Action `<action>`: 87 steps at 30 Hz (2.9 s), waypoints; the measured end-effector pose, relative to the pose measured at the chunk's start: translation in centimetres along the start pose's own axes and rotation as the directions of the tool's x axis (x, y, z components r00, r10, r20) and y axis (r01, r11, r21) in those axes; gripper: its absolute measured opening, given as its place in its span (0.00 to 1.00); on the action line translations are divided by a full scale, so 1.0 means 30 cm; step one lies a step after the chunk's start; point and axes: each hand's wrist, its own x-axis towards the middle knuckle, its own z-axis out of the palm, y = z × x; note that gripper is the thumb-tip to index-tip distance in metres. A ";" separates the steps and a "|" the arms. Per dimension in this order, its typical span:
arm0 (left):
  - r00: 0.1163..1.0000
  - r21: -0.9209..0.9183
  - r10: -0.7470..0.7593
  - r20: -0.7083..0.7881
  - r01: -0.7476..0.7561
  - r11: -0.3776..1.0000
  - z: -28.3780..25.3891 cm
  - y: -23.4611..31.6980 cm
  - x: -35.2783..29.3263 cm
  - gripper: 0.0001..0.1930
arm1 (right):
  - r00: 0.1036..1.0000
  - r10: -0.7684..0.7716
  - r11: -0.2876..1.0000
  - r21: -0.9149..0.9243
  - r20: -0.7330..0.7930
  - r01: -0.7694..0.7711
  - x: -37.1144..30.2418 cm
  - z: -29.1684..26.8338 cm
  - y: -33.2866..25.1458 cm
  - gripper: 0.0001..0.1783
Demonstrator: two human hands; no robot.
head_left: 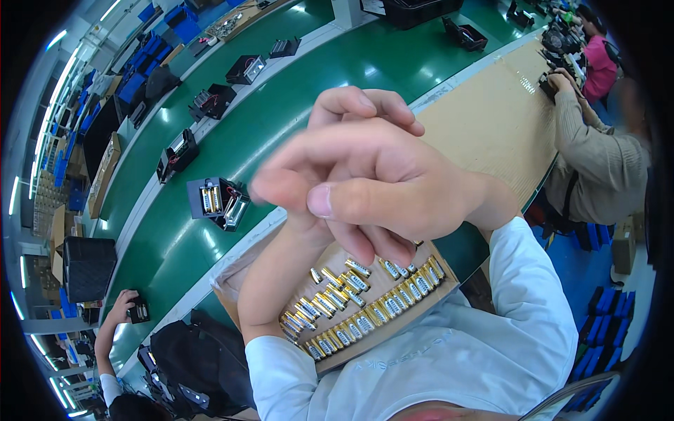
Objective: Assemble small metal components into black plastic housings at a factory workstation.
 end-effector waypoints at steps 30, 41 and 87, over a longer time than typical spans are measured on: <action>0.974 0.108 0.217 0.064 -0.223 0.969 -0.038 -0.060 0.015 0.31 | 0.995 0.090 0.934 -0.352 0.051 -0.066 0.024 -0.022 0.044 0.11; 0.969 0.023 0.230 0.086 -0.232 0.972 -0.041 -0.067 0.017 0.22 | 0.994 0.105 0.942 -0.325 0.031 -0.090 0.017 -0.018 0.035 0.11; 0.977 0.011 0.209 0.030 -0.210 0.978 -0.050 -0.066 0.021 0.21 | 0.994 -0.056 0.931 -0.364 -0.095 0.018 0.034 -0.008 0.068 0.09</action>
